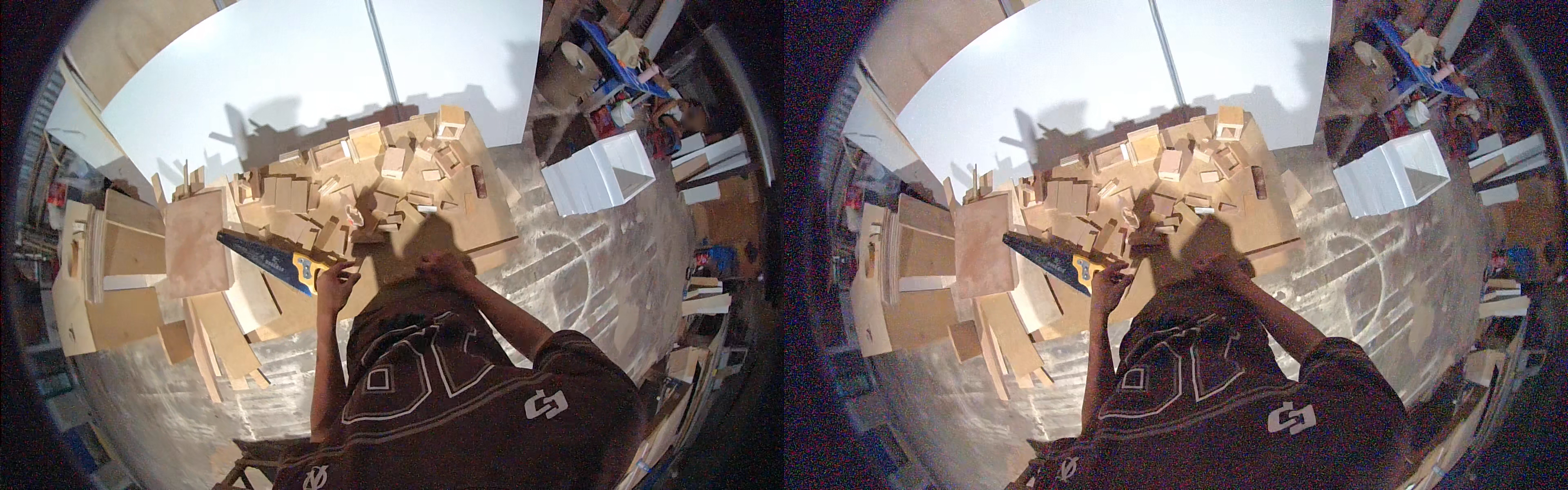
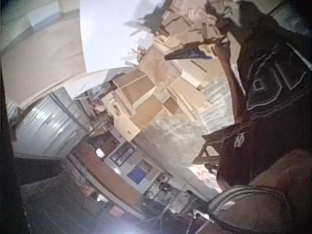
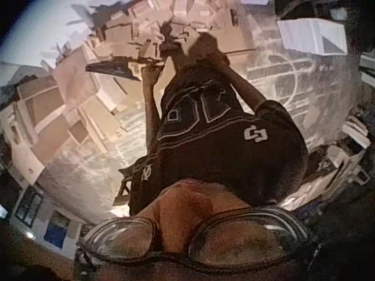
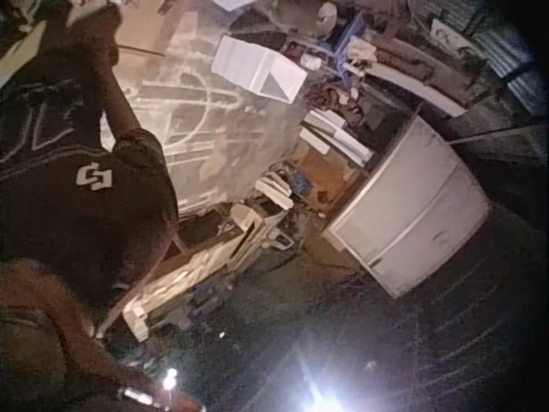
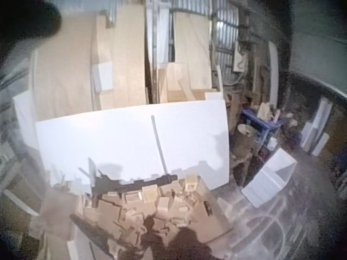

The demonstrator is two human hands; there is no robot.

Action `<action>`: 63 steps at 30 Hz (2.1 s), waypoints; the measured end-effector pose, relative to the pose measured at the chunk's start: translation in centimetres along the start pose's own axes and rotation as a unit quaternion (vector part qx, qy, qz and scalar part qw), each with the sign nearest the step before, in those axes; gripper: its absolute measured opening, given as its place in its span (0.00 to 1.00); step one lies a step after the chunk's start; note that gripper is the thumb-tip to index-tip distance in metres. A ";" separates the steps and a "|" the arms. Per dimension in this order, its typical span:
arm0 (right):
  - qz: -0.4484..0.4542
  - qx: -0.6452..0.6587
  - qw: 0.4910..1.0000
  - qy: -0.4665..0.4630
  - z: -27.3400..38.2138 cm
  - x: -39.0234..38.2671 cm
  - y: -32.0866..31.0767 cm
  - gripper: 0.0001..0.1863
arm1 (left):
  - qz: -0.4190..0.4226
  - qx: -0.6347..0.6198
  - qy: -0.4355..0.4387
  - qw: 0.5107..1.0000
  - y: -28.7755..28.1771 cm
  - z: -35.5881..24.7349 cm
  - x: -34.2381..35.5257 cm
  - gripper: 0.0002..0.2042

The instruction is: The person applies adhesive with a small spreader to wooden pieces, joins them together, and then uses a hand saw to cut a thin wooden board on the workshop floor.

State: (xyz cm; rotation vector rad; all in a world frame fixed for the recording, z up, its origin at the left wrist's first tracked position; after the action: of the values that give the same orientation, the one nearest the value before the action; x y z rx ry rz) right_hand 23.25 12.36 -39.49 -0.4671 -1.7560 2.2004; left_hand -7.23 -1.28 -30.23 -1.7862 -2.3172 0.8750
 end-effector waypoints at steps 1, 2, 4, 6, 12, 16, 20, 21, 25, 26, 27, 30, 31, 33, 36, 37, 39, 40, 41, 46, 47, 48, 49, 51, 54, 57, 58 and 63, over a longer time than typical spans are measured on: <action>-0.019 0.008 1.000 -0.008 0.5 1.2 -0.9 0.19 | -0.014 0.005 0.000 1.000 -0.3 1.2 -0.5 0.17; -0.038 0.015 0.999 -0.015 0.9 2.5 -1.9 0.18 | -0.029 0.010 0.000 1.000 -0.5 2.4 -1.0 0.17; -0.064 0.033 0.997 -0.013 1.4 3.5 -3.0 0.18 | -0.045 0.064 -0.015 0.997 -0.3 1.8 -1.8 0.18; -0.096 0.046 0.994 0.017 1.1 4.1 -2.6 0.13 | -0.056 0.085 -0.014 0.995 0.0 1.7 -1.7 0.19; -0.079 0.043 0.989 0.116 -1.8 4.6 -0.6 0.10 | -0.063 0.126 0.035 0.989 2.9 -0.2 0.7 0.20; -0.117 0.098 0.971 0.182 -1.6 4.7 -1.2 0.12 | -0.034 0.285 0.104 0.952 5.8 0.0 2.3 0.19; -0.140 0.048 0.981 0.124 -1.1 3.1 -2.3 0.12 | -0.047 0.342 0.094 0.934 7.4 2.0 3.0 0.26; -0.135 0.047 0.979 0.149 -2.0 2.0 -1.7 0.12 | -0.057 0.348 0.103 0.930 7.8 1.3 3.4 0.29; -0.066 0.033 0.985 0.158 -0.8 2.9 -3.4 0.14 | -0.083 0.365 0.053 0.926 7.4 2.7 3.3 0.37; -0.049 0.004 0.994 0.095 0.9 3.7 -5.9 0.14 | -0.089 0.358 0.033 0.929 7.1 3.7 2.2 0.37; -0.084 0.016 0.993 0.082 0.0 3.5 -5.6 0.15 | -0.115 0.349 0.051 0.929 7.0 2.9 2.5 0.33; -0.158 0.041 0.984 0.070 -2.9 2.6 -2.9 0.17 | -0.225 0.348 0.008 0.910 6.7 0.9 1.7 0.28; -0.156 0.049 0.983 0.081 -2.2 2.7 -2.6 0.18 | -0.253 0.337 0.023 0.907 6.2 1.5 0.6 0.23; -0.161 0.078 0.979 0.099 -1.5 2.8 -1.2 0.20 | -0.230 0.356 0.039 0.905 4.0 3.3 -1.0 0.21; -0.162 0.066 0.977 0.120 -3.5 2.7 2.0 0.22 | -0.240 0.354 0.085 0.900 3.0 2.1 -0.2 0.13; -0.140 0.034 0.984 0.109 -2.7 2.7 1.8 0.22 | -0.233 0.359 0.078 0.900 2.7 2.6 -0.8 0.14; -0.116 0.039 0.984 0.131 -2.4 2.8 2.2 0.22 | -0.228 0.361 0.067 0.902 2.4 3.0 -1.2 0.14; -0.119 0.069 0.976 0.167 -3.6 2.6 3.2 0.22 | -0.232 0.356 0.071 0.903 2.6 2.4 -0.2 0.14; -0.121 0.103 0.967 0.200 -4.3 2.7 3.8 0.22 | -0.236 0.353 0.071 0.903 2.6 2.4 0.5 0.14; -0.085 0.004 0.981 0.177 0.2 4.2 -0.5 0.19 | -0.235 0.355 0.053 0.903 2.4 5.5 -1.5 0.16; -0.100 -0.006 0.982 0.159 0.9 4.3 -1.7 0.18 | -0.229 0.353 0.050 0.906 2.3 5.7 -1.5 0.16; -0.109 0.020 0.981 0.157 0.5 4.5 -1.6 0.17 | -0.221 0.339 0.065 0.912 2.2 5.3 -0.9 0.16; -0.117 0.046 0.980 0.155 0.3 4.9 -1.3 0.17 | -0.213 0.325 0.079 0.918 2.1 4.9 -0.4 0.16; -0.127 0.089 0.977 0.147 -0.1 5.3 -1.4 0.16 | -0.197 0.308 0.112 0.924 1.8 3.9 0.1 0.15; -0.070 0.116 0.981 0.141 4.6 9.2 -7.0 0.15 | -0.199 0.174 0.090 0.960 0.2 3.5 -1.5 0.12; 0.017 0.074 0.983 0.170 4.2 10.9 -6.4 0.11 | -0.224 -0.248 -0.023 0.942 -0.2 5.5 -0.2 0.07; -0.006 0.074 0.985 0.154 3.9 10.6 -6.6 0.11 | -0.202 -0.390 -0.013 0.899 -0.7 5.0 0.3 0.09; -0.005 0.068 0.981 0.181 1.6 8.3 -5.3 0.09 | -0.119 -0.553 -0.133 0.814 -2.4 3.2 0.1 0.10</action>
State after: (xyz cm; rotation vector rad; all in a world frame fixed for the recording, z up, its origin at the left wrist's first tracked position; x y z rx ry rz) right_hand 15.20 15.52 -34.57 -0.7668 -1.4055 2.0525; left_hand -10.62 -2.76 -31.75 -1.5357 -3.5156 -0.4694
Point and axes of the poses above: each hand's wrist, its own x-axis towards the middle knuckle, its own y-axis out of the palm, z = x × y, the point moved 1 cm from there along x, towards the middle knuckle, and after that the axes turned 1 degree about y, right-handed, at the moved point
